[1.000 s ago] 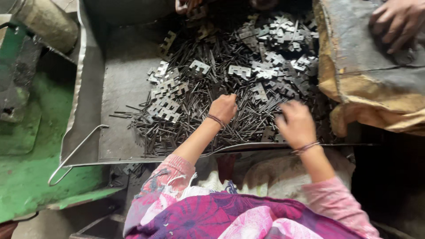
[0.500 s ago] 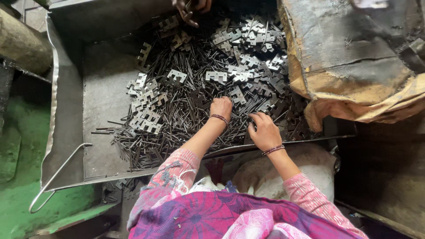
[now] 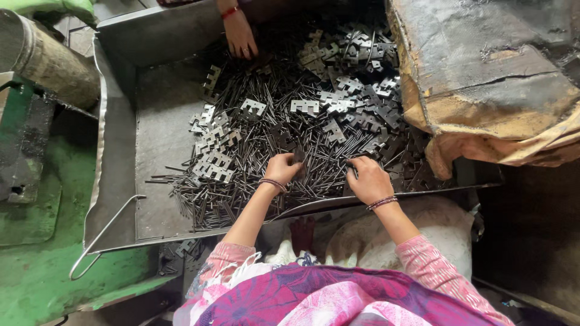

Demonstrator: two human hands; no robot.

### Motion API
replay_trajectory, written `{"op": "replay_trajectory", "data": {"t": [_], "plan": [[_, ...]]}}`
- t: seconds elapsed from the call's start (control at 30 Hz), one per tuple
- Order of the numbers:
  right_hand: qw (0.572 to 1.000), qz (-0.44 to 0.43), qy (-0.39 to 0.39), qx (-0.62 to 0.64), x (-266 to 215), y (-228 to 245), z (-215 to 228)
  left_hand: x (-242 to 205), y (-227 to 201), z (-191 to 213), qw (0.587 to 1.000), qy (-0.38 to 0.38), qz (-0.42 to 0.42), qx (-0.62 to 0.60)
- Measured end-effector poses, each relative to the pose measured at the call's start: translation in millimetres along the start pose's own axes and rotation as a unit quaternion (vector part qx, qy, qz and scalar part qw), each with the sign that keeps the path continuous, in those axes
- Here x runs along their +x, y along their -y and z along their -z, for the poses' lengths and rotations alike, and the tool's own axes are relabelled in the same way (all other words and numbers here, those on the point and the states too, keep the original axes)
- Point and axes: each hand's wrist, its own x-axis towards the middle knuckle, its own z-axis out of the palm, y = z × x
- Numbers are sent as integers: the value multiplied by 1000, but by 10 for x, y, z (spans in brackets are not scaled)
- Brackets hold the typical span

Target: The person inserts metal rods into small metal brackets and places the assembled units into a large metal bin. The task is performed by hand with repetitive pick-and-insert motions.

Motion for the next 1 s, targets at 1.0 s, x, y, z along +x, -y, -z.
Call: {"op": "replay_trajectory", "data": {"t": [1.0], "plan": [[928, -82, 144, 332, 527, 427, -1044, -278, 582, -9, 949, 72, 43, -305]]}}
